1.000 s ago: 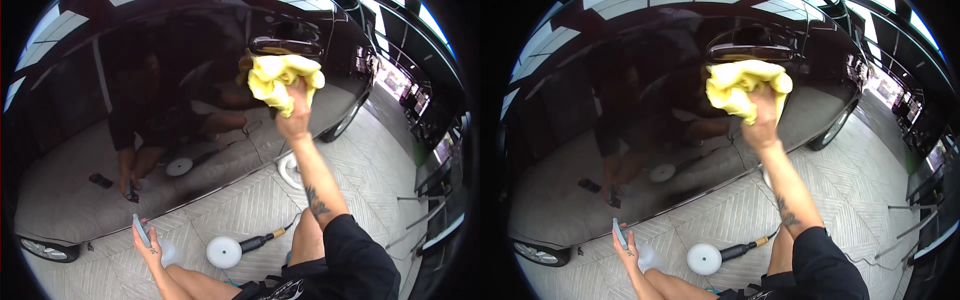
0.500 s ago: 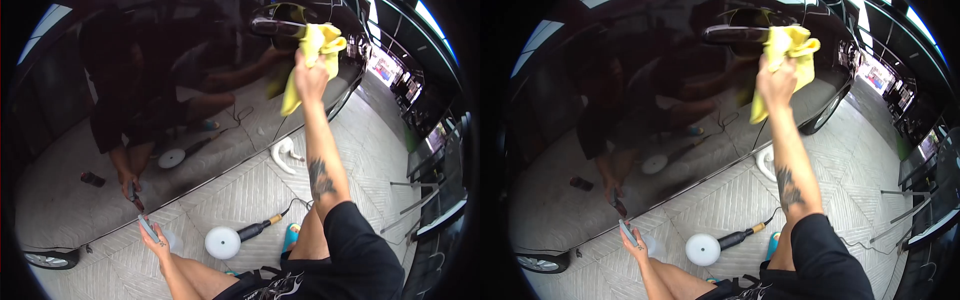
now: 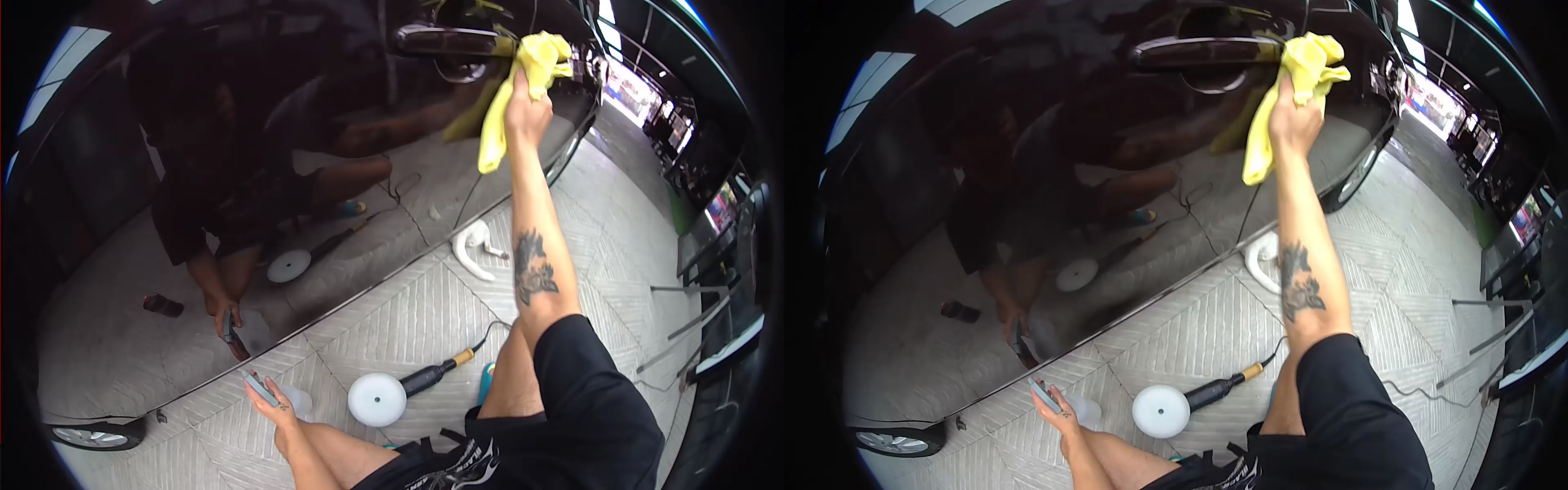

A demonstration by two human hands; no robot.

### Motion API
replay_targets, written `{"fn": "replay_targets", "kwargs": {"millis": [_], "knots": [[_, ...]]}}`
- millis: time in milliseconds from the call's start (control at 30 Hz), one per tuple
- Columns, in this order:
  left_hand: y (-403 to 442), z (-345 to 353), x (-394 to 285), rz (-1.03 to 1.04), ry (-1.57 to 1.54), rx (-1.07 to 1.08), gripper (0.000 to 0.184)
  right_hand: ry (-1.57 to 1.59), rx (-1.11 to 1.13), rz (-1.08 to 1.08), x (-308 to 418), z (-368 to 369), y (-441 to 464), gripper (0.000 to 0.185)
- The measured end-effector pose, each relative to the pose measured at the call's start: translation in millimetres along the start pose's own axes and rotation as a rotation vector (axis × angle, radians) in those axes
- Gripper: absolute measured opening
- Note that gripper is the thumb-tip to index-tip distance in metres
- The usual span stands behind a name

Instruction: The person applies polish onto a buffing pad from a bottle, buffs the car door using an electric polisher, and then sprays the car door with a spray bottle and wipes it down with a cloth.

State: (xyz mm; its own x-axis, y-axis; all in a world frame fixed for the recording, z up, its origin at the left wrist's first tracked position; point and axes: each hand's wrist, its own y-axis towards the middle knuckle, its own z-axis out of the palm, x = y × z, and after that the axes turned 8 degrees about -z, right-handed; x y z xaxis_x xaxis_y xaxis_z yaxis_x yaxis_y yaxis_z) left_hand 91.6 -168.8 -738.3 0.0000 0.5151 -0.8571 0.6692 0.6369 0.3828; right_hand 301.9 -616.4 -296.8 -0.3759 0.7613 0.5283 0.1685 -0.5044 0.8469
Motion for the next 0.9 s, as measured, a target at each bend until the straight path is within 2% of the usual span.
{"fn": "replay_targets", "kwargs": {"millis": [33, 67, 100, 133, 167, 233, 300, 367, 400, 433, 467, 500, 567, 633, 667, 700, 733, 767, 833, 867, 900], "knots": [[-2.1, -5.0, -2.5, 0.005, 0.006, 0.013, 0.046, 0.114, -0.045, 0.132, 10.3, 5.1, -7.0, 0.039], [-1.0, -3.1, -8.6, -0.006, 0.004, 0.012, 0.046, 0.236, 0.003, 0.147, 14.8, 13.4, -23.9, 0.046], [4.8, -1.2, -13.3, -0.011, 0.003, 0.004, 0.045, 0.365, 0.086, 0.067, 9.5, 23.7, -62.2, 0.059], [4.9, 1.4, -9.4, -0.003, 0.003, -0.006, 0.045, 0.346, 0.095, -0.310, 32.9, 21.9, -108.7, 0.067], [2.9, 4.7, 2.6, 0.033, 0.047, -0.001, 0.045, 0.352, 0.085, -0.304, 37.1, 14.6, -119.4, 0.067], [4.1, 11.2, 11.3, 0.076, 0.096, -0.001, 0.044, 0.986, 0.265, -0.354, 40.2, 8.5, -129.7, 0.039], [1.2, 9.7, 11.2, -0.021, 0.013, 0.057, 0.044, 0.406, 0.215, -0.204, -50.4, -4.8, -95.8, 0.026], [0.9, 1.3, 7.3, -0.022, 0.000, 0.056, 0.043, 0.249, 0.113, 0.211, -42.4, -6.2, -65.2, 0.028], [2.4, -3.1, 7.4, -0.016, -0.005, 0.093, 0.043, 0.396, -0.009, 0.316, -2.6, 2.8, -73.7, 0.033], [1.3, -1.2, 5.7, -0.014, -0.016, 0.122, 0.043, 0.506, 0.011, 0.234, 29.8, 20.5, -103.3, 0.032], [1.0, 3.4, 5.8, -0.015, -0.013, 0.114, 0.043, 0.325, 0.188, -0.294, 97.0, 13.5, -140.5, 0.030], [2.6, 11.0, 8.1, -0.024, -0.009, 0.130, 0.042, 0.242, 0.038, -0.425, 135.5, 29.0, -192.6, 0.030], [-3.7, 1.2, 11.4, -0.048, 0.022, 0.162, 0.042, 0.961, 0.604, -0.269, 143.9, 44.8, -239.5, 0.042], [-0.8, 9.1, 3.4, -0.019, 0.001, 0.178, 0.041, 0.366, 0.621, -0.819, 96.3, 22.5, -182.7, 0.036], [1.3, 5.4, 0.6, -0.034, -0.001, 0.169, 0.041, 0.199, 0.317, -0.972, 60.6, 11.4, -144.9, 0.032], [2.4, -0.8, -2.0, -0.049, -0.010, 0.208, 0.041, 0.224, 0.485, -0.484, 39.2, -5.3, -105.8, 0.030], [1.1, -5.0, -3.4, -0.065, -0.019, 0.245, 0.041, 0.236, 0.311, -0.096, 16.5, -11.8, -75.6, 0.028], [-0.4, -4.1, -3.0, -0.080, -0.024, 0.233, 0.041, 0.054, 0.284, 0.279, 15.0, -21.5, -52.5, 0.030], [3.4, -8.4, -3.1, -0.094, -0.065, 0.204, 0.041, -0.053, 0.057, -0.186, 10.9, 2.7, -75.6, 0.033], [5.1, -4.8, -1.8, -0.096, -0.065, 0.186, 0.041, 0.087, 0.120, -0.197, 58.5, 11.9, -101.6, 0.034], [2.7, -5.0, 2.4, -0.066, -0.048, 0.177, 0.041, 0.330, 0.144, -0.360, 115.3, 22.4, -132.6, 0.039]]}}
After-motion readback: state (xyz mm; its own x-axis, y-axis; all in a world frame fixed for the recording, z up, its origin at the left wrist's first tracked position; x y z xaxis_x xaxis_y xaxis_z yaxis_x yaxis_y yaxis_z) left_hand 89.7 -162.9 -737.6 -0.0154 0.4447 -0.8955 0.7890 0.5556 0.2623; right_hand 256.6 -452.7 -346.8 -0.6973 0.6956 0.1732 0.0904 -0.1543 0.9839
